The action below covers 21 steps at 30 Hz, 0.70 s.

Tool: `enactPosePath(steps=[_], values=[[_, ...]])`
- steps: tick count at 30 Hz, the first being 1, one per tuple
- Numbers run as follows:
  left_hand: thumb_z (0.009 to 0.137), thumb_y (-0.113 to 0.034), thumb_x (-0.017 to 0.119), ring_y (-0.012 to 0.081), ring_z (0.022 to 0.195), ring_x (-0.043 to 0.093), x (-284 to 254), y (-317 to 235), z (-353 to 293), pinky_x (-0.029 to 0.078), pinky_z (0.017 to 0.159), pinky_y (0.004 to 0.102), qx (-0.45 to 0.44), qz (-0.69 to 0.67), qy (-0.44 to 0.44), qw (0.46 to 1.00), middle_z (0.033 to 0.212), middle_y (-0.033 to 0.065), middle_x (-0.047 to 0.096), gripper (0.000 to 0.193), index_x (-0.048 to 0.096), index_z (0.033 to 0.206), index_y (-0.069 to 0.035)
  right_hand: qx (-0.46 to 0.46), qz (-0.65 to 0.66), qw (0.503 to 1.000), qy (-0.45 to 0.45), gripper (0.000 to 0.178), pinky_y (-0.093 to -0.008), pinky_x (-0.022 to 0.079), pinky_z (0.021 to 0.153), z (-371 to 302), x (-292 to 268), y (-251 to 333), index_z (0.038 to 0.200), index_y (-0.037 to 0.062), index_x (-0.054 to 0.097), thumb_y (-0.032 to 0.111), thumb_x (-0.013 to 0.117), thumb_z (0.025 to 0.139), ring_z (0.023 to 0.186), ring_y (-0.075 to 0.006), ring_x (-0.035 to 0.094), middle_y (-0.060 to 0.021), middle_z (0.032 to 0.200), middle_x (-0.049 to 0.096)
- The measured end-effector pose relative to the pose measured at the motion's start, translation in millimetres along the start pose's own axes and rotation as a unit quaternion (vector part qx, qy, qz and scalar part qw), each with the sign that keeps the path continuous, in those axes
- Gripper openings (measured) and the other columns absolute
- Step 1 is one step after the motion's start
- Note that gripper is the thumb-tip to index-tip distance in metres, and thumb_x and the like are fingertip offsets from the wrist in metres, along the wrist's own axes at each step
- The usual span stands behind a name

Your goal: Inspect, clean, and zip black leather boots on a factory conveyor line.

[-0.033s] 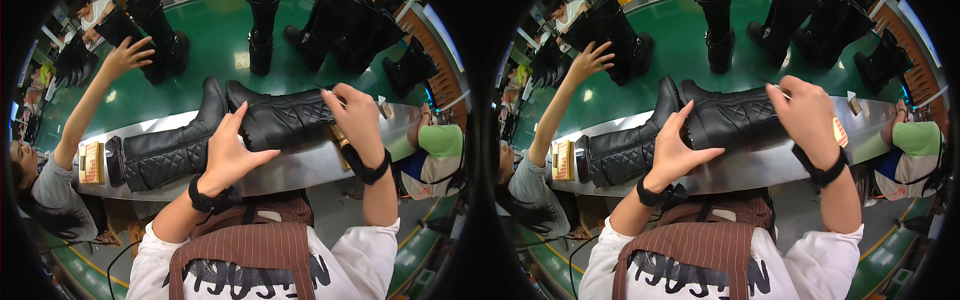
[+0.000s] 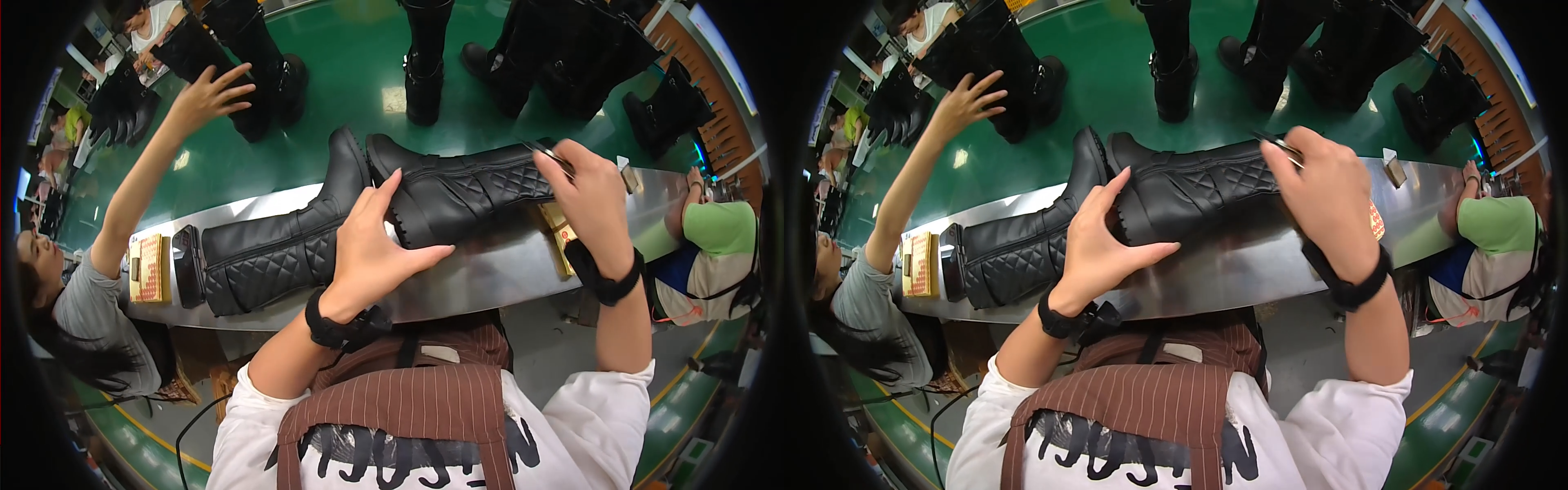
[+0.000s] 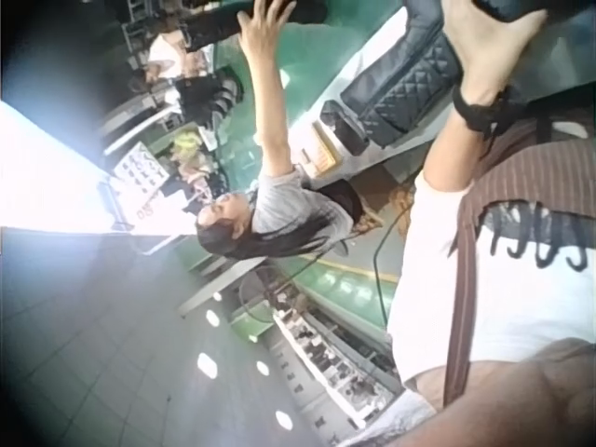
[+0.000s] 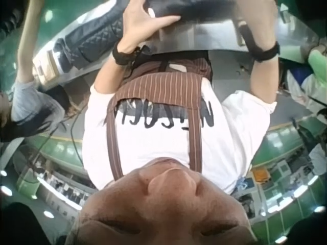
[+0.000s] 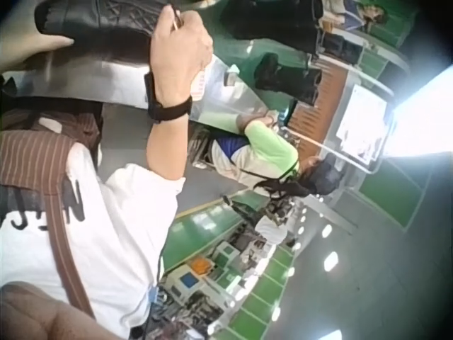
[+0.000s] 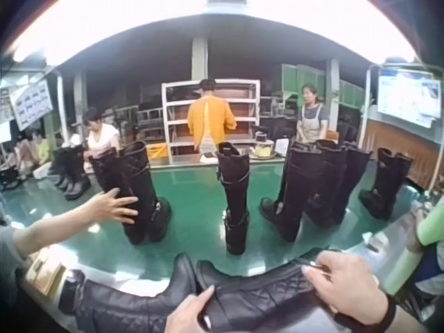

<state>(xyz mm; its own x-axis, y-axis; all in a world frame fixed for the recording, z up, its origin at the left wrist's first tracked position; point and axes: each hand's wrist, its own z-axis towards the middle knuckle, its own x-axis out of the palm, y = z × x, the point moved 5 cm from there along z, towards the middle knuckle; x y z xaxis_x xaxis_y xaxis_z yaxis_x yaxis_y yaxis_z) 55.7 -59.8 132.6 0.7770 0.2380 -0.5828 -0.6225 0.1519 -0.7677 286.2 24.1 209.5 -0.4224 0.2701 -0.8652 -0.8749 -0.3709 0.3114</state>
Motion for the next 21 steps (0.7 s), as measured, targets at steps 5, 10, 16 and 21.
enactPosePath(steps=[5,10,16,21], values=[[0.055,-0.029,0.09,0.0214,0.09,0.059,-5,5,5,0.048,0.082,0.031,-0.004,-0.021,0.004,1.0,0.097,0.011,0.057,0.088,0.054,0.128,0.004,0.013,0.101,0.994,0.031,0.029,-0.0389,0.043,0.056,-16,-19,-7,0.079,-0.0012,0.057,0.027,0.064,0.086,0.061,-0.0344,0.059,-0.0176,0.066,0.059],[0.054,-0.029,0.09,0.0211,0.088,0.06,0,3,5,0.049,0.081,0.0312,-0.001,-0.012,0.014,1.0,0.096,0.0103,0.057,0.087,0.055,0.127,0.003,-0.076,0.091,0.988,0.099,0.027,-0.043,0.046,0.063,-18,17,36,0.081,0.0024,0.059,0.028,0.06,0.09,0.068,-0.0347,0.062,-0.0153,0.07,0.063],[0.053,-0.029,0.091,0.0193,0.089,0.058,1,2,1,0.048,0.081,0.0301,-0.003,-0.013,0.021,1.0,0.095,0.0085,0.055,0.09,0.054,0.129,0.001,-0.096,0.033,0.981,0.164,0.028,-0.0431,0.045,0.071,-19,54,50,0.084,0.0031,0.061,0.03,0.056,0.092,0.072,-0.0333,0.063,-0.0135,0.074,0.066],[0.053,-0.028,0.091,0.0202,0.09,0.059,0,5,0,0.048,0.082,0.031,0.003,-0.013,0.022,1.0,0.096,0.0091,0.056,0.09,0.054,0.129,0.002,-0.08,0.04,0.981,0.175,0.029,-0.0438,0.046,0.072,-16,58,53,0.085,0.0028,0.062,0.03,0.055,0.093,0.074,-0.0338,0.064,-0.0143,0.075,0.067]])
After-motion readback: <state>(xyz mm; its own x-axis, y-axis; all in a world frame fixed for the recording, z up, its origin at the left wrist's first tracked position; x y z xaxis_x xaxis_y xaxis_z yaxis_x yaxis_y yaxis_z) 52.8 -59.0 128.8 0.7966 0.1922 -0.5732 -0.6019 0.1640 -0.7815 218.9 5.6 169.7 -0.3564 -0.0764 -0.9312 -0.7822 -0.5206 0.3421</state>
